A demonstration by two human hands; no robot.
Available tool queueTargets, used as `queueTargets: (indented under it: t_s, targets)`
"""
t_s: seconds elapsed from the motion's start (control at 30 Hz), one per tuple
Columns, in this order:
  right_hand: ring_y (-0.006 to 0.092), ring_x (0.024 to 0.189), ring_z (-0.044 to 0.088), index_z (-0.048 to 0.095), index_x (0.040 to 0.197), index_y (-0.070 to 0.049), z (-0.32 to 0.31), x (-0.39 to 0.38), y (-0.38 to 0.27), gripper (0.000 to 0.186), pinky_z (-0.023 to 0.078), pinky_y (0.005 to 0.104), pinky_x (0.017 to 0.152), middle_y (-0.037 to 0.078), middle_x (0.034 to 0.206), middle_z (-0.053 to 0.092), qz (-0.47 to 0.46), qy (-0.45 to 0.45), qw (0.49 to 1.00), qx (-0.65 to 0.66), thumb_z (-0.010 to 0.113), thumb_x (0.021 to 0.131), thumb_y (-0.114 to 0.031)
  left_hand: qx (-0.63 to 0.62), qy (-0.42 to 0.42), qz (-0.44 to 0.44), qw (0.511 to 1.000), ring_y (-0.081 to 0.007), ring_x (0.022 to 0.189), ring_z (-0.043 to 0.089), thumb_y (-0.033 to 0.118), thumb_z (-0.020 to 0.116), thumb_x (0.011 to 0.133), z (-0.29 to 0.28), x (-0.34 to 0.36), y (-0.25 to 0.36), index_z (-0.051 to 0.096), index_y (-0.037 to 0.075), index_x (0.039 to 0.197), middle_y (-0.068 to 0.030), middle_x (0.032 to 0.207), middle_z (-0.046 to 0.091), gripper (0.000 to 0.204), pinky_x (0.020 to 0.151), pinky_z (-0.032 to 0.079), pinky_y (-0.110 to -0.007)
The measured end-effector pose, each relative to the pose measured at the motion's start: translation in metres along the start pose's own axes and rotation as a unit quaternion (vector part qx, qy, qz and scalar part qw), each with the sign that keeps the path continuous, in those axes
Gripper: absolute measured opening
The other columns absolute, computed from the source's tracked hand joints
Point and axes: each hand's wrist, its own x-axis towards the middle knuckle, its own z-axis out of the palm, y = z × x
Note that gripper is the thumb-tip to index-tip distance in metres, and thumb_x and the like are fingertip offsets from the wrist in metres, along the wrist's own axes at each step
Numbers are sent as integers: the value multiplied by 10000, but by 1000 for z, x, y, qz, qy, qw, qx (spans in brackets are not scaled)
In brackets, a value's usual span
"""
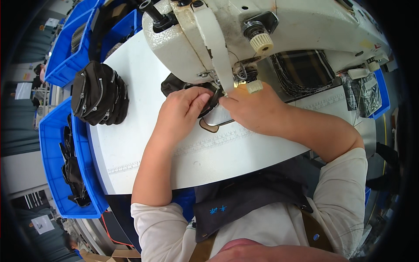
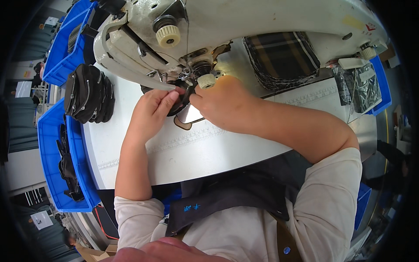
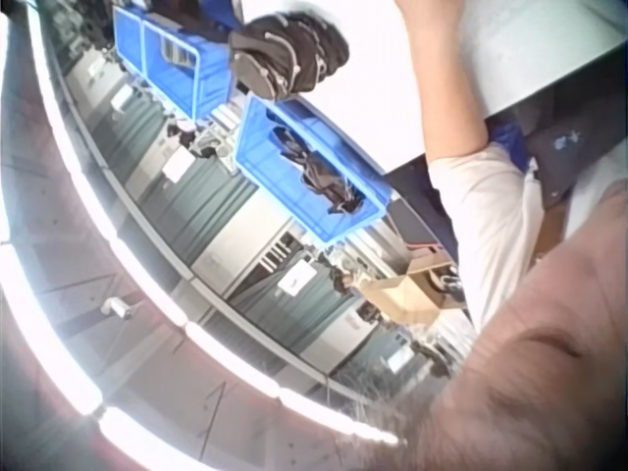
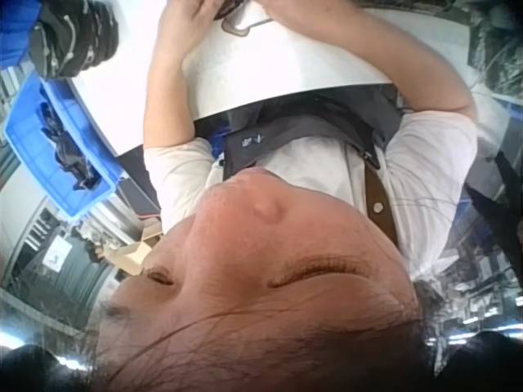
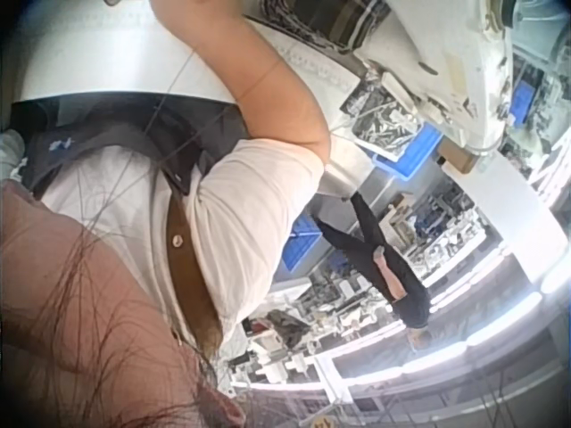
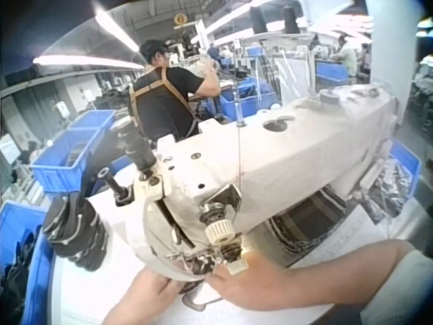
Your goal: The person operates an industrial sewing machine to stitch a zipper onto a small black fabric pouch. They guide the pouch under the needle, aligning the zipper tape with the fabric edge, and sew along the length of the zipper. The person handles the pouch with both hands to maintain alignment during the sewing process.
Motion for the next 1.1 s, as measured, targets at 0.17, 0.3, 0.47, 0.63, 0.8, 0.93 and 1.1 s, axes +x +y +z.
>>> queueTargets:
  t_s: [0.17,0.3,0.47,0.63,0.8,0.93,1.1]
  targets:
    - [212,515,619,631,1310,-91,12,-1,9,463,473,360,496,2,601,584,21,39,998,-50,699,857,-158,111,-8,98,989,-283,830,670,68,736,860,-7,-8,4,672,45,994,-101,898,677,150,721,534,-375]
    - [203,515,609,587,1396,-103,16,0,10,502,455,347,485,0,615,590,30,-1,995,-99,681,909,-177,230,73,139,961,-268,827,672,44,732,814,1,-7,6,580,76,924,-68,863,657,190,683,534,-395]
    - [188,623,651,632,1335,-115,21,0,12,374,479,333,531,-10,675,615,41,16,993,-110,642,975,-215,254,146,138,946,-256,808,669,50,727,809,10,-3,-2,556,95,991,-65,846,651,254,649,527,-406]
    - [214,703,666,671,1158,-134,38,2,11,186,504,347,600,18,714,620,179,83,958,210,591,996,-177,139,120,86,979,-245,792,655,83,759,817,11,-3,4,575,80,1000,-71,849,639,260,657,515,-385]
    - [254,710,657,643,1001,-104,19,11,12,85,515,372,621,64,721,632,131,61,979,143,585,986,-164,111,121,91,982,-283,821,636,81,777,833,15,-1,1,632,84,1091,-100,871,633,296,722,515,-388]
    - [276,667,673,631,964,-77,44,6,27,74,532,395,587,82,680,632,83,77,987,113,621,934,-144,100,105,102,984,-262,903,655,9,749,853,15,5,-16,660,102,1195,-86,985,662,365,814,529,-381]
    - [282,608,690,636,942,-57,11,9,18,110,532,427,520,65,671,647,37,62,995,-63,662,857,-121,132,117,180,968,-334,964,647,-90,706,746,11,2,-7,688,132,1129,-80,1055,662,444,856,528,-423]
